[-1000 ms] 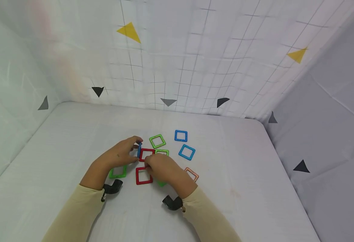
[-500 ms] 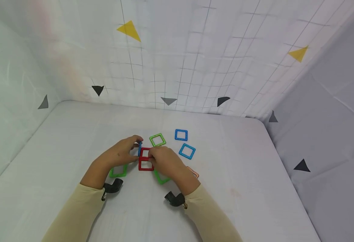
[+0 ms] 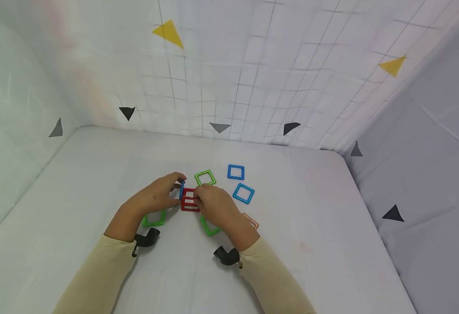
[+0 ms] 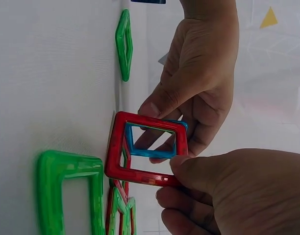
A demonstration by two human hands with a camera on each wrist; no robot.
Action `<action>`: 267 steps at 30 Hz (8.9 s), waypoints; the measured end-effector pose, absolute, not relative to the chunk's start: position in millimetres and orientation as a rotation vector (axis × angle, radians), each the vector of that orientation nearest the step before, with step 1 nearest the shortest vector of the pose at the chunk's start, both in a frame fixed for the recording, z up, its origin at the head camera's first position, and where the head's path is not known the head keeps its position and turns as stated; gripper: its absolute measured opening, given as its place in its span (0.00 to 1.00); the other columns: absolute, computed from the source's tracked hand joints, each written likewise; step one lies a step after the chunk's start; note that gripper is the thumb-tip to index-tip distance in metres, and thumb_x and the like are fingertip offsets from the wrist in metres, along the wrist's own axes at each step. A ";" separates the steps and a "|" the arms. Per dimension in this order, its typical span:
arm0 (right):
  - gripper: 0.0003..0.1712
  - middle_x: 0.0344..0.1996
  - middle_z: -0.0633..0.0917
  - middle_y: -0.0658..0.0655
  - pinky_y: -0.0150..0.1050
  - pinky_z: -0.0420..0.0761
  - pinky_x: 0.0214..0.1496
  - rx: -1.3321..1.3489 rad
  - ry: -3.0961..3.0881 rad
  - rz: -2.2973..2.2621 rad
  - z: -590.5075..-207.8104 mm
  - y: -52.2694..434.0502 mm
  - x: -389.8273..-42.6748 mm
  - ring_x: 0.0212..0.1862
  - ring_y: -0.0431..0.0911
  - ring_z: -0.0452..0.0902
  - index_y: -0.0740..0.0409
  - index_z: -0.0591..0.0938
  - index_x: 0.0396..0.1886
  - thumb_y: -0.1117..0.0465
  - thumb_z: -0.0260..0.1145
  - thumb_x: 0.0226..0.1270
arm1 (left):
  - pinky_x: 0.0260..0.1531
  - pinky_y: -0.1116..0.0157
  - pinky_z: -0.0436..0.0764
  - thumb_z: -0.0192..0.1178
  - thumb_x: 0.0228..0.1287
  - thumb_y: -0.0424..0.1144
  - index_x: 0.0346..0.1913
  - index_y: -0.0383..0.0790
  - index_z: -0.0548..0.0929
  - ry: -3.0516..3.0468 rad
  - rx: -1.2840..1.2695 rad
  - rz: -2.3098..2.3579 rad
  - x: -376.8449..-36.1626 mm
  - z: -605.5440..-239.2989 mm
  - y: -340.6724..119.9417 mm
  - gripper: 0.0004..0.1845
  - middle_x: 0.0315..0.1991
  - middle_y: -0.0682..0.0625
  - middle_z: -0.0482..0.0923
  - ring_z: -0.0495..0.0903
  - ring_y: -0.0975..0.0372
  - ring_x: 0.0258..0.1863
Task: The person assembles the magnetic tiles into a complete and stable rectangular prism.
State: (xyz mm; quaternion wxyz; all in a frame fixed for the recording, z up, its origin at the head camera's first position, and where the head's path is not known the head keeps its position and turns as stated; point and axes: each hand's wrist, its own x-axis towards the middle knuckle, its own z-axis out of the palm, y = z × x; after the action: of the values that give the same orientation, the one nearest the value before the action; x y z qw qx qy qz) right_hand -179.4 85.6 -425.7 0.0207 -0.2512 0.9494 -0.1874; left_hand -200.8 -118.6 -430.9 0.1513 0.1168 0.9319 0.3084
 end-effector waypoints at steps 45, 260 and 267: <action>0.07 0.32 0.84 0.42 0.32 0.82 0.41 -0.782 2.894 -0.709 -429.1 92.1 -186.5 0.35 0.38 0.77 0.47 0.85 0.43 0.53 0.67 0.69 | 0.67 0.50 0.71 0.75 0.55 0.44 0.71 0.45 0.66 2.623 0.306 0.875 -202.1 -430.0 -119.3 0.42 0.62 0.47 0.77 0.73 0.54 0.65; 0.16 0.54 0.83 0.65 0.54 0.77 0.62 -0.069 2.898 -0.460 -441.5 182.9 -232.9 0.56 0.58 0.79 0.66 0.81 0.55 0.64 0.58 0.72 | 0.59 0.52 0.78 0.63 0.69 0.42 0.60 0.39 0.80 2.700 0.236 0.774 -202.2 -432.7 -119.2 0.19 0.51 0.48 0.83 0.79 0.56 0.51; 0.17 0.50 0.83 0.63 0.53 0.78 0.60 -0.209 2.910 -0.532 -434.4 178.0 -228.8 0.54 0.56 0.78 0.65 0.82 0.54 0.65 0.60 0.68 | 0.63 0.49 0.75 0.62 0.70 0.43 0.69 0.42 0.73 2.684 0.215 0.786 -201.2 -433.5 -118.6 0.27 0.59 0.46 0.80 0.77 0.55 0.58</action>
State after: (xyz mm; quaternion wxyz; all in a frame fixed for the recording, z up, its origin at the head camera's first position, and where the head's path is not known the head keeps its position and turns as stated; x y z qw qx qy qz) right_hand -228.8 178.0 -434.4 0.0880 -0.0703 0.9774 -0.1786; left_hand -201.2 -118.6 -433.5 0.1677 0.0755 0.9433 0.2763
